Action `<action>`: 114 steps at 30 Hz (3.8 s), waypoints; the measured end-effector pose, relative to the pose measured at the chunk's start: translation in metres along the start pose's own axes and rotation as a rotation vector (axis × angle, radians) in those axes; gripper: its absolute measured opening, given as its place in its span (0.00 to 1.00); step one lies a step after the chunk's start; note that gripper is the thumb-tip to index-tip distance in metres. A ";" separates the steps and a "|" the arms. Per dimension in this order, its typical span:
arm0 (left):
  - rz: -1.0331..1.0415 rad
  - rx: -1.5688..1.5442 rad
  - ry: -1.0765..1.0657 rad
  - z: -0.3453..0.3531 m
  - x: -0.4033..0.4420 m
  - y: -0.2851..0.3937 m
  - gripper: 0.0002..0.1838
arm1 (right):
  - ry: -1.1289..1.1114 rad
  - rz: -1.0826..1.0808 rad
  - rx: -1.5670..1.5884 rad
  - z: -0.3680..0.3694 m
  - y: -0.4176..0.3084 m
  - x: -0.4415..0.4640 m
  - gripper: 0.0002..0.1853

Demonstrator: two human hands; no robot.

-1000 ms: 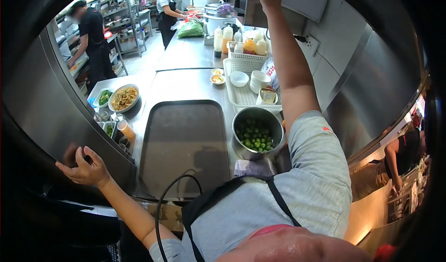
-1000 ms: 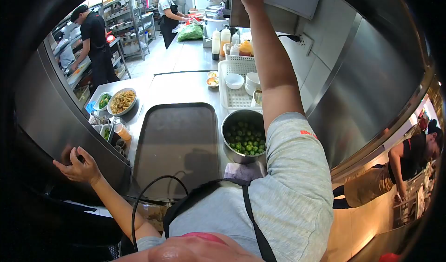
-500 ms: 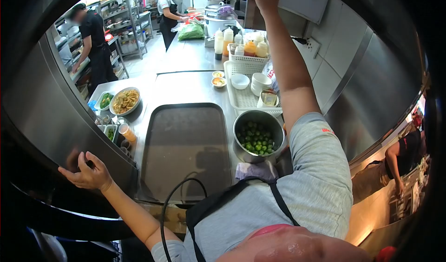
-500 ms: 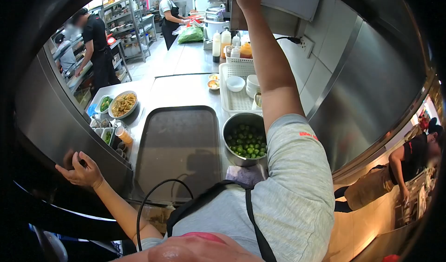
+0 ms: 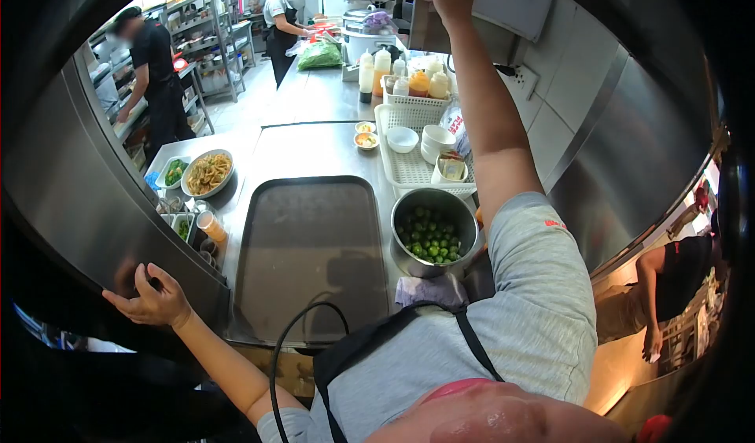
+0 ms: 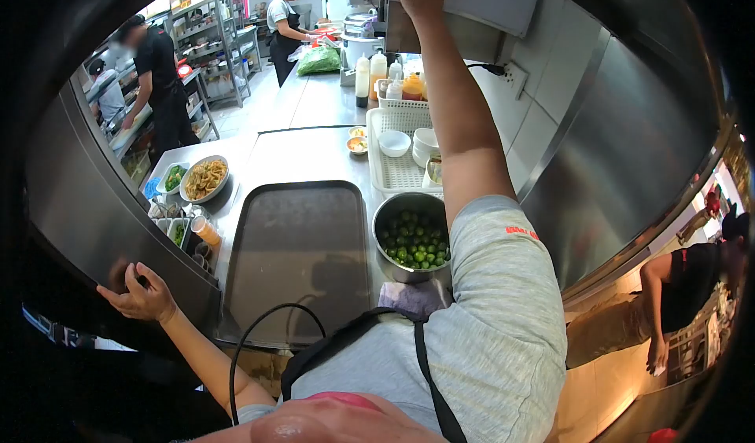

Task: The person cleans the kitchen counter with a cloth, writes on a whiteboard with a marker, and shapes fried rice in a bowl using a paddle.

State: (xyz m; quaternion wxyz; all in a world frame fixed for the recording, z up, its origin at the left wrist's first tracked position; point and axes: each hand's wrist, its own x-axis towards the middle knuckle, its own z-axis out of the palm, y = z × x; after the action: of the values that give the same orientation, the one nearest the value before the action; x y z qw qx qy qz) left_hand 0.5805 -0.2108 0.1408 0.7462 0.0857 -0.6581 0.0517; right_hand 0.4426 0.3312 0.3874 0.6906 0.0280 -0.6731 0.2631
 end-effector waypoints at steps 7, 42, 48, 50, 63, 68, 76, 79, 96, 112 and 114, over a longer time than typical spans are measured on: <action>-0.001 -0.022 0.008 -0.001 0.000 0.000 0.08 | 0.013 -0.005 0.198 -0.004 0.005 0.002 0.10; 0.017 -0.001 0.015 -0.002 0.001 0.001 0.08 | 0.164 -0.018 0.196 -0.014 0.035 0.013 0.10; 0.018 -0.018 0.022 -0.001 0.002 0.002 0.08 | 0.194 0.114 0.316 -0.018 0.044 0.014 0.07; 0.015 -0.020 0.029 -0.001 0.002 0.002 0.08 | 0.188 0.154 0.337 -0.012 0.056 0.018 0.08; -0.010 -0.046 0.015 0.000 -0.001 -0.001 0.08 | 0.198 0.426 0.769 -0.057 -0.009 -0.013 0.09; -0.056 -0.007 -0.015 -0.001 -0.004 0.000 0.09 | 0.142 0.708 0.934 -0.074 -0.035 -0.067 0.12; -0.138 -0.148 -0.151 -0.019 0.003 0.008 0.12 | -0.467 0.464 1.113 -0.055 -0.121 -0.228 0.08; -0.148 -0.311 -0.266 -0.051 0.002 0.027 0.12 | -0.677 0.538 0.821 -0.069 -0.174 -0.272 0.11; -0.060 -1.143 -1.268 -0.127 -0.018 0.025 0.12 | -0.822 0.728 0.856 -0.153 -0.334 -0.380 0.08; 0.047 -1.129 -1.441 -0.151 -0.041 -0.041 0.12 | -1.042 0.839 0.897 -0.162 -0.374 -0.429 0.12; 0.055 -1.108 -1.440 -0.149 -0.046 -0.048 0.12 | -0.978 0.943 0.931 -0.163 -0.368 -0.426 0.15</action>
State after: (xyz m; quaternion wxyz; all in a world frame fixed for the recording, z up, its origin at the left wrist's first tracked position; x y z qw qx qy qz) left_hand 0.7289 -0.2271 0.0748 0.0874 -0.2896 -0.8977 -0.3202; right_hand 0.7589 -0.0600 0.0865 0.0542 0.1375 -0.6609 0.7358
